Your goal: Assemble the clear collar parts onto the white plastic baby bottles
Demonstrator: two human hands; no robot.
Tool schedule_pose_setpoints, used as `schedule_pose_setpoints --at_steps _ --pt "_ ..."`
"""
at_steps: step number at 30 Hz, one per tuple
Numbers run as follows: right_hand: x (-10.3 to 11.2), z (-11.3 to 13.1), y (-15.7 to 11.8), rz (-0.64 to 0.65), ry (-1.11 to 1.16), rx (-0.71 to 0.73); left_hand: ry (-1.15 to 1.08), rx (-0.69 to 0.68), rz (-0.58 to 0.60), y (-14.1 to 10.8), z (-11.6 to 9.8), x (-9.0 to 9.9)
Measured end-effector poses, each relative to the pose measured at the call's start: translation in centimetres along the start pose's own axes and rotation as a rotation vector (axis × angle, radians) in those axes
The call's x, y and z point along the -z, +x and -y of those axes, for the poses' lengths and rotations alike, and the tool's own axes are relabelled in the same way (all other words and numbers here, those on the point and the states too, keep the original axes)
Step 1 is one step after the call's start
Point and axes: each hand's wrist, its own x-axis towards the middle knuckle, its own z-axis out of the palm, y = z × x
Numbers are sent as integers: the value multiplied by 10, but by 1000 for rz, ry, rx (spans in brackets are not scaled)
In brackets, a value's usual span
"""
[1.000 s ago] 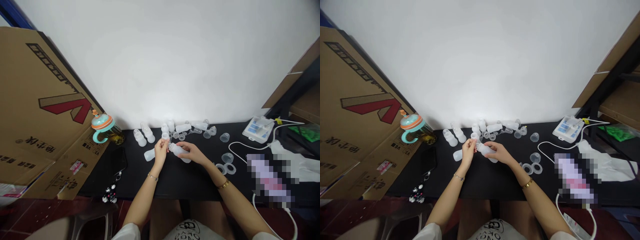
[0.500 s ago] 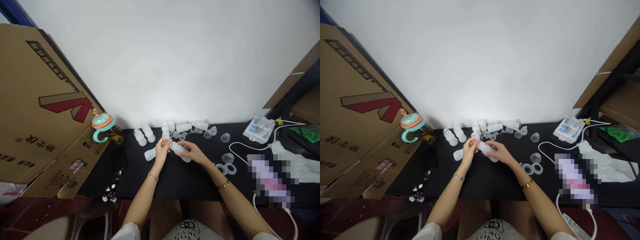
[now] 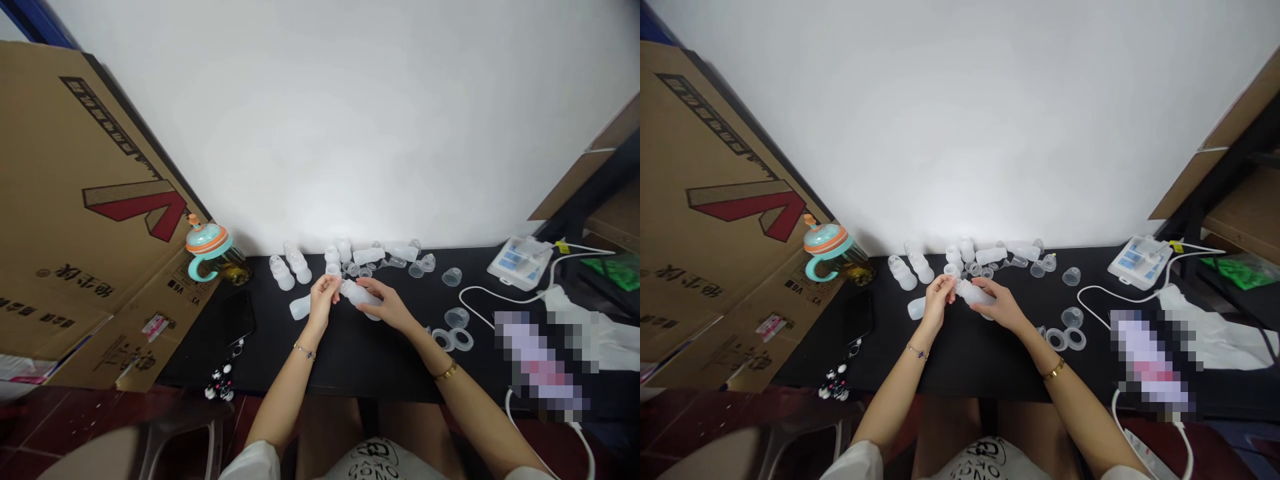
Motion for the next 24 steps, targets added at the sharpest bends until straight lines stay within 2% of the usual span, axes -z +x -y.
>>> schedule_pose_setpoints --at_steps 4,9,12,19,24 --pt "-6 -1 -2 -42 -11 -48 -23 24 -21 0 -1 0" --pt "-11 -5 -2 -22 79 -47 -26 52 -17 0 -2 1" --pt "-10 -5 0 -10 136 -119 -35 43 -8 0 -1 3" --pt "-9 -5 1 -76 380 -263 -41 2 -7 2 -3 3" --pt "-6 -6 4 -182 544 -381 -47 -6 -29 2 -1 3"
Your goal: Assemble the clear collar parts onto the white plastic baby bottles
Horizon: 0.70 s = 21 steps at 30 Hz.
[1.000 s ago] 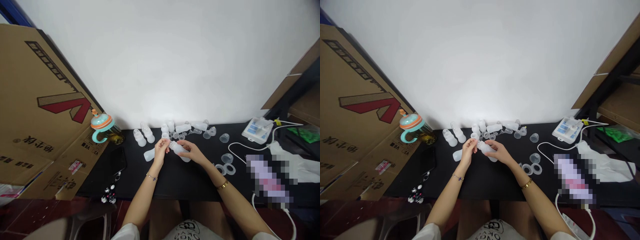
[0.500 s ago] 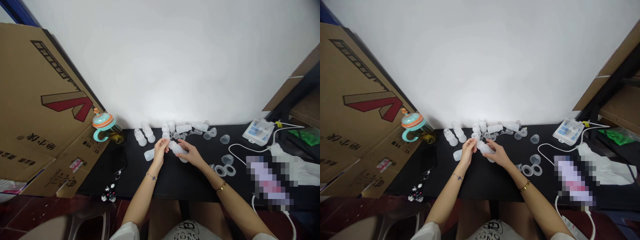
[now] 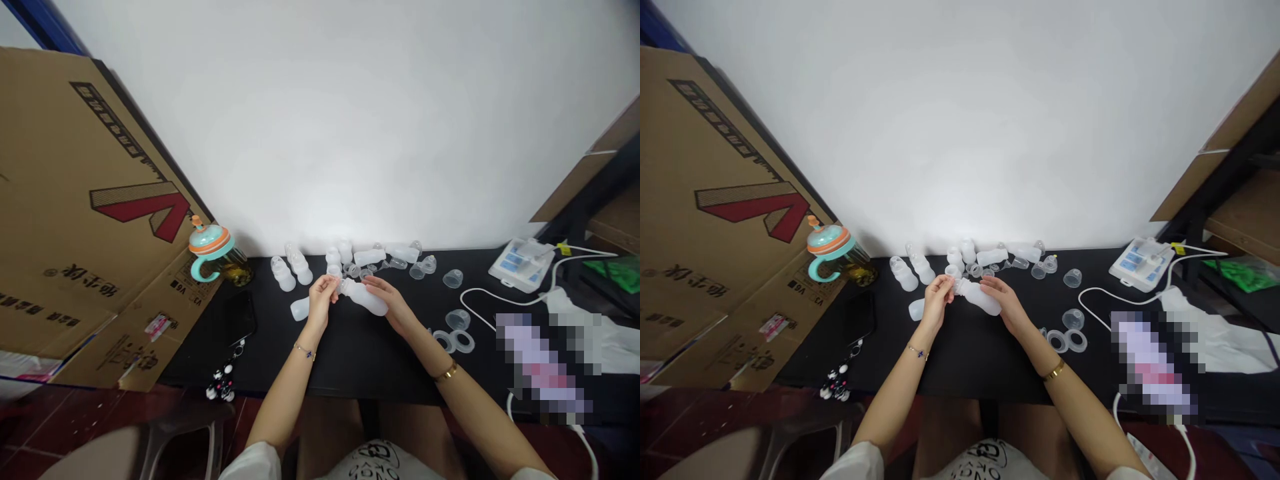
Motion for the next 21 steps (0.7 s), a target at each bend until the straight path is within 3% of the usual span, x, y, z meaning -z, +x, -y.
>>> schedule_pose_setpoints --at_steps 3,9,21 --pt "6 4 2 -13 48 -25 -9 0 -25 0 1 1" --pt "16 9 3 114 116 11 -12 43 -113 2 1 3" --pt "4 11 -4 79 125 152 -77 -18 -127 3 4 3"
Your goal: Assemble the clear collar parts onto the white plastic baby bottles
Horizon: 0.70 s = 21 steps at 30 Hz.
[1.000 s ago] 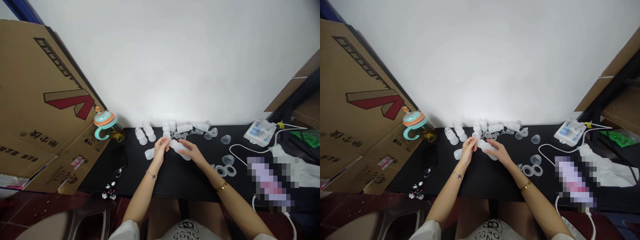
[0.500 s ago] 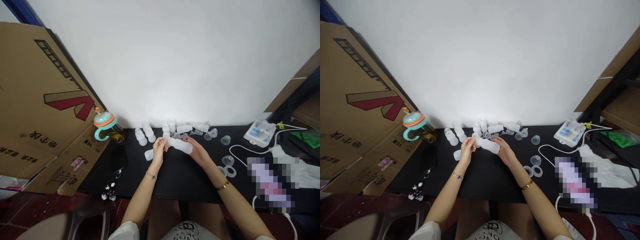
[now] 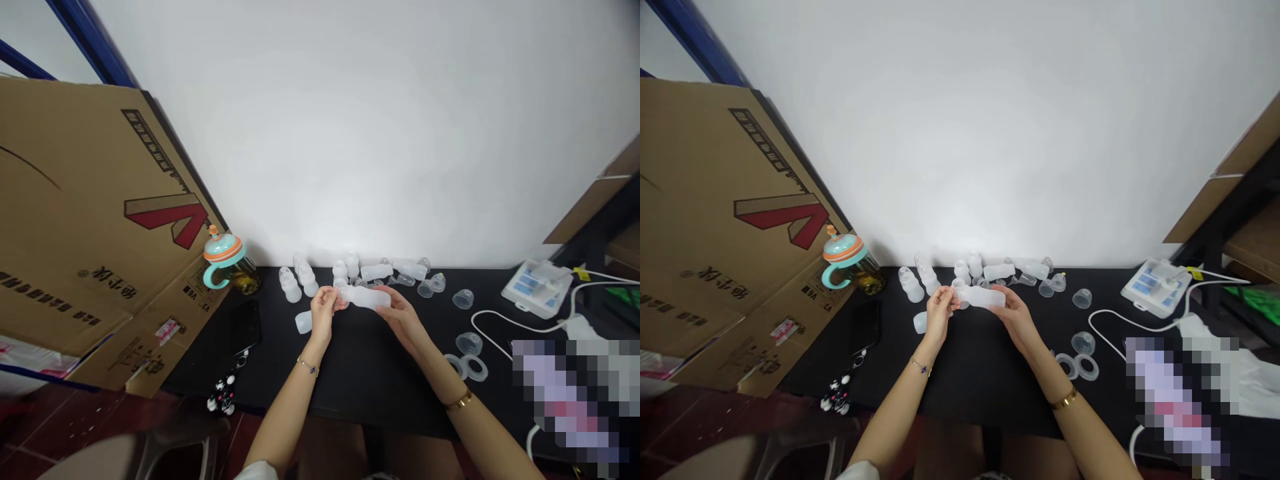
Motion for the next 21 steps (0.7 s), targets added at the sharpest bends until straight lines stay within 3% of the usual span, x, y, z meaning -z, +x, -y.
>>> schedule_pose_setpoints --at_steps 6,13,21 --pt "2 -2 1 -76 -27 59 8 -9 36 -5 -1 -2" --pt "4 2 2 -192 -146 -10 26 -31 65 -7 -2 -4" --pt "4 7 2 -204 -105 -49 89 -101 90 -7 -1 -2"
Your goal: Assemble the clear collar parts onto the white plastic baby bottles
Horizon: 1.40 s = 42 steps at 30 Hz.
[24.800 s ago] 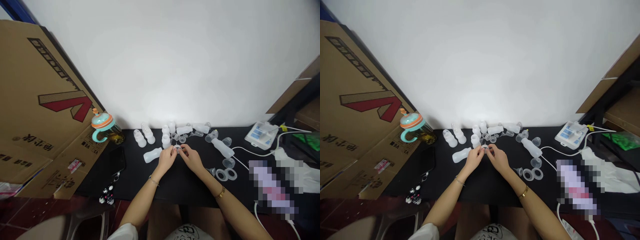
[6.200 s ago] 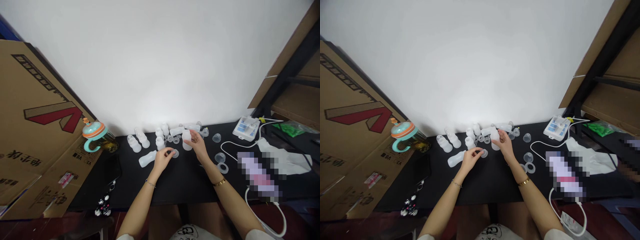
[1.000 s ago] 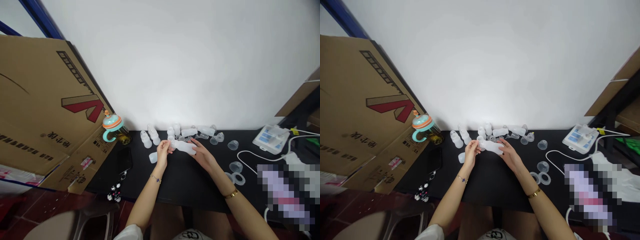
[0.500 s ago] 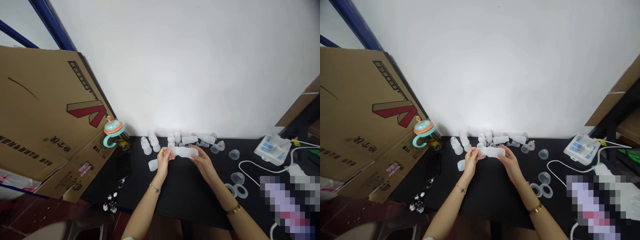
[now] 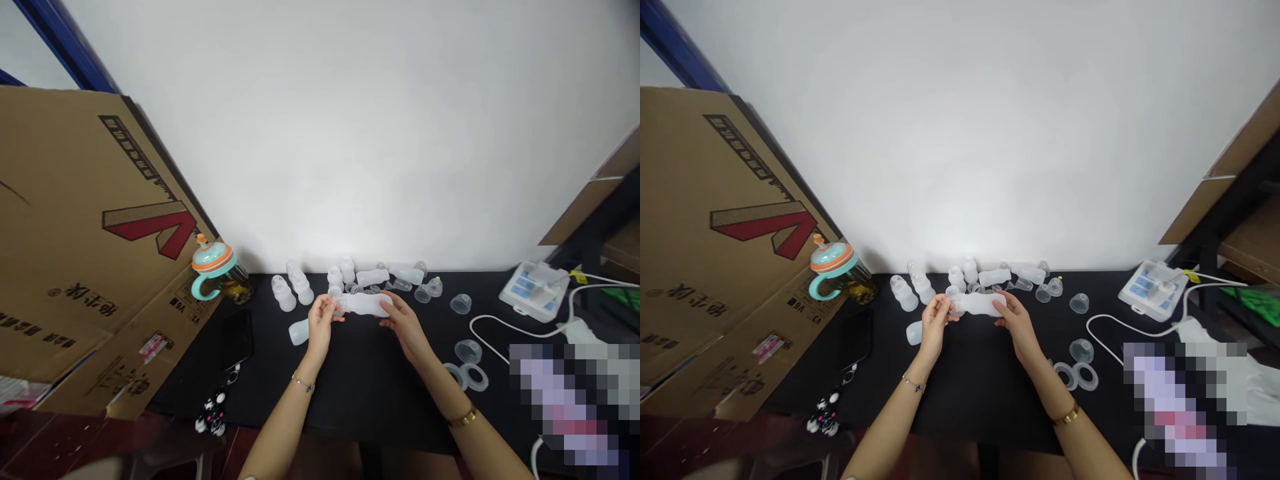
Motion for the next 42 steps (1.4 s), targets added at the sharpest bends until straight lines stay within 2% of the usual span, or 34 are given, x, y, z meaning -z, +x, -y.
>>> schedule_pose_setpoints --at_steps 10,21,34,42 --pt "1 -1 3 -11 43 -42 98 -31 34 -1 0 0" --pt "0 -3 4 -62 -58 -24 116 -39 36 2 1 1" --pt "0 -2 3 -52 3 -78 155 -56 92 -1 2 0" --pt "-1 11 -3 80 60 -70 139 -17 37 0 0 -1"
